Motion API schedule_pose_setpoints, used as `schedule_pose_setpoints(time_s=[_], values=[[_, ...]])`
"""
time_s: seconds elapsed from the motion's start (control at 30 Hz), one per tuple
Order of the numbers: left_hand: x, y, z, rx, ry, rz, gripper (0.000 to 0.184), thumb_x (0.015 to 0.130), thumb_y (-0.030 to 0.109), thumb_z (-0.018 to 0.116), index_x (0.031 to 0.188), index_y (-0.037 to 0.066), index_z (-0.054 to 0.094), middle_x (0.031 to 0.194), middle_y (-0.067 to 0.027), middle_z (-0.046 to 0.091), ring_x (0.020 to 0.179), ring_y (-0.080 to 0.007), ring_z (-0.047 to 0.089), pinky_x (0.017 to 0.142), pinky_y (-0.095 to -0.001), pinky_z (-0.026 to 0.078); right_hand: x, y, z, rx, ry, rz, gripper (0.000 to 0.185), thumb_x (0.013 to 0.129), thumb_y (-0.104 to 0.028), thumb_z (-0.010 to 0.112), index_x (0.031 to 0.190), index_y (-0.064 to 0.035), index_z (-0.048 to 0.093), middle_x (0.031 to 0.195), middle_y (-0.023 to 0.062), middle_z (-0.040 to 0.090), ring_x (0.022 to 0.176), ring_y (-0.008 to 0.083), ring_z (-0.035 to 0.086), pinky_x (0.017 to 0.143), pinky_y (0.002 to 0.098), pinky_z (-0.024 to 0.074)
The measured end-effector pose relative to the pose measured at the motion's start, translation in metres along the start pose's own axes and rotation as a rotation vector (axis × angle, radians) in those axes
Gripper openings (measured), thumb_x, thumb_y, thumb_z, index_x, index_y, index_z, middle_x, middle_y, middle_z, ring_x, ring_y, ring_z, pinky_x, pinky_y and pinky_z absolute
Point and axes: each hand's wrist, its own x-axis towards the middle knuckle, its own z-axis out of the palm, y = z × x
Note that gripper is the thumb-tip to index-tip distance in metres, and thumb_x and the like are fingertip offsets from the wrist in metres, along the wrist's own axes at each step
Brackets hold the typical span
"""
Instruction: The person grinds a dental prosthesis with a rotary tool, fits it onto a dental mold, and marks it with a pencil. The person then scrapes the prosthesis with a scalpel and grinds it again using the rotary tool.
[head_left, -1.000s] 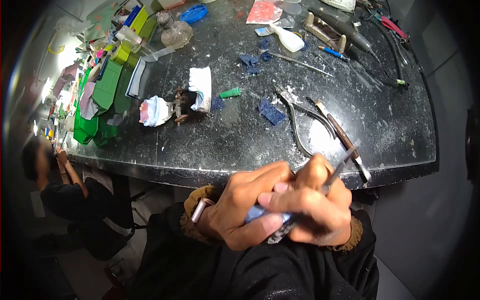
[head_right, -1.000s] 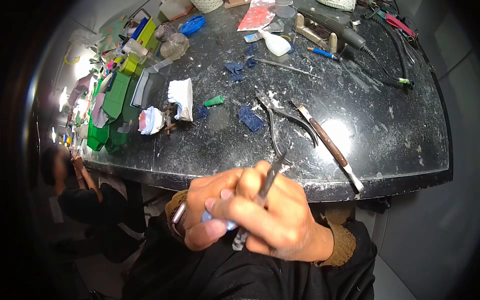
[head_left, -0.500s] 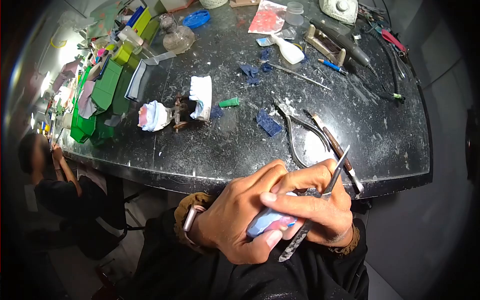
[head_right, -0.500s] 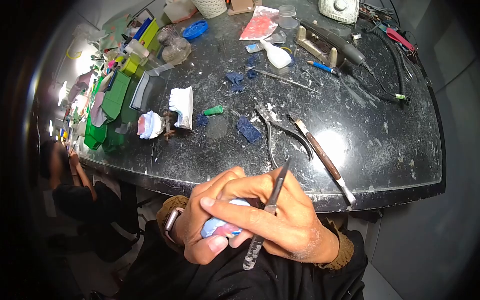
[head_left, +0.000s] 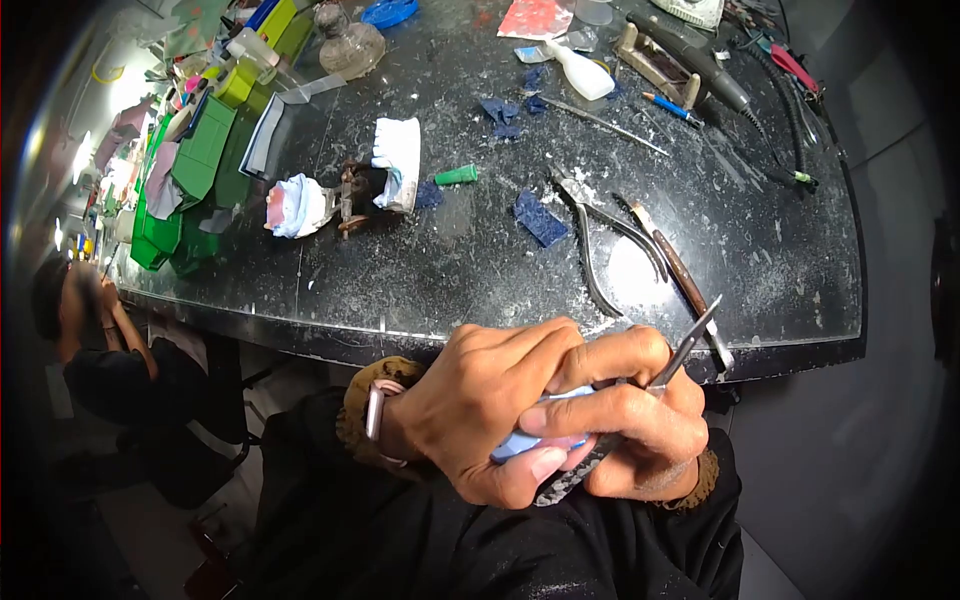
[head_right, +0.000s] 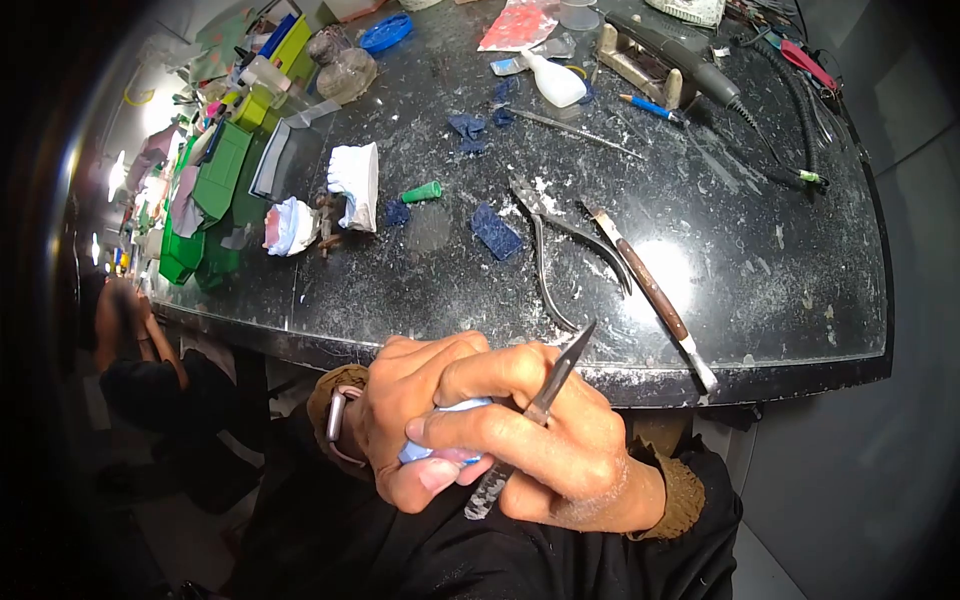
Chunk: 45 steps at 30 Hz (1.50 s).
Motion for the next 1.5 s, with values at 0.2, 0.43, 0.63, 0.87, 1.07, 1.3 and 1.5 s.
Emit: schedule_pose_setpoints(time_s=[0.2,0.43,0.63,0.87,1.07,1.3,1.5], values=[[-0.008,-0.008,0.008,-0.312,0.126,-0.151,0.029,0.069,0.02,0.05,0.083,-0.006,0.047,0.074,-0.0166,0.045,0.059,-0.0274,0.048,0.051,-0.0327,0.04,0.005,0.006,0.002,-0.012,0.037,0.101,0.024,0.064,-0.001,0.07,0.088,-0.0022,0.067,0.088,0.0115,0.059,0.077,0.0196,0.059,0.066,0.0284,0.0454],[-0.01,-0.001,0.019,-1.494,0.291,-0.422,0.057,0.086,0.041,0.036,0.123,-0.001,0.033,0.105,-0.0158,0.05,0.089,-0.0216,0.057,0.078,-0.0337,0.048,0.01,0.005,0.0,-0.253,0.26,0.077,0.044,0.064,-0.031,0.076,0.097,-0.0043,0.066,0.098,0.0118,0.063,0.082,0.0222,0.058,0.071,0.0291,0.0435],[-0.006,0.005,0.017,-1.453,0.448,-0.532,0.06,0.081,0.048,0.044,0.112,-0.003,0.039,0.113,-0.0215,0.047,0.099,-0.0295,0.054,0.084,-0.0401,0.046,0.005,-0.001,0.0,-0.315,0.277,-0.023,0.042,0.057,-0.03,0.082,0.092,-0.0114,0.067,0.099,0.0052,0.064,0.079,0.018,0.054,0.067,0.0288,0.0415],[-0.015,-0.001,0.02,-1.572,0.284,-0.301,0.063,0.08,0.049,0.039,0.119,0.0,0.038,0.118,-0.0151,0.045,0.107,-0.0234,0.049,0.091,-0.0373,0.038,0.001,0.0,0.009,-0.37,0.335,-0.059,0.041,0.055,-0.026,0.085,0.09,-0.0143,0.068,0.098,0.0021,0.064,0.075,0.0151,0.051,0.063,0.0266,0.0395],[-0.016,0.002,0.017,-1.577,0.272,-0.365,0.065,0.077,0.048,0.043,0.12,-0.001,0.037,0.118,-0.016,0.043,0.111,-0.0224,0.044,0.092,-0.0359,0.036,0.0,0.0,0.009,-0.347,0.335,-0.057,0.037,0.055,-0.023,0.084,0.087,-0.014,0.069,0.097,0.0023,0.064,0.075,0.0153,0.051,0.061,0.026,0.0391],[-0.009,0.014,0.017,-1.376,0.415,-0.601,0.065,0.075,0.052,0.048,0.107,-0.005,0.043,0.109,-0.0236,0.049,0.099,-0.0313,0.053,0.084,-0.0394,0.045,-0.001,-0.001,0.007,-0.336,0.334,-0.044,0.036,0.056,-0.02,0.084,0.088,-0.0137,0.068,0.097,0.0032,0.064,0.077,0.0157,0.051,0.061,0.0262,0.0402],[-0.012,0.009,0.017,-1.448,0.271,-0.469,0.066,0.076,0.046,0.047,0.119,-0.003,0.037,0.123,-0.0178,0.041,0.117,-0.0229,0.041,0.096,-0.036,0.032,-0.003,0.002,0.006,-0.333,0.338,-0.055,0.035,0.056,-0.015,0.084,0.088,-0.0142,0.069,0.097,0.0027,0.064,0.078,0.016,0.051,0.061,0.026,0.0411]])
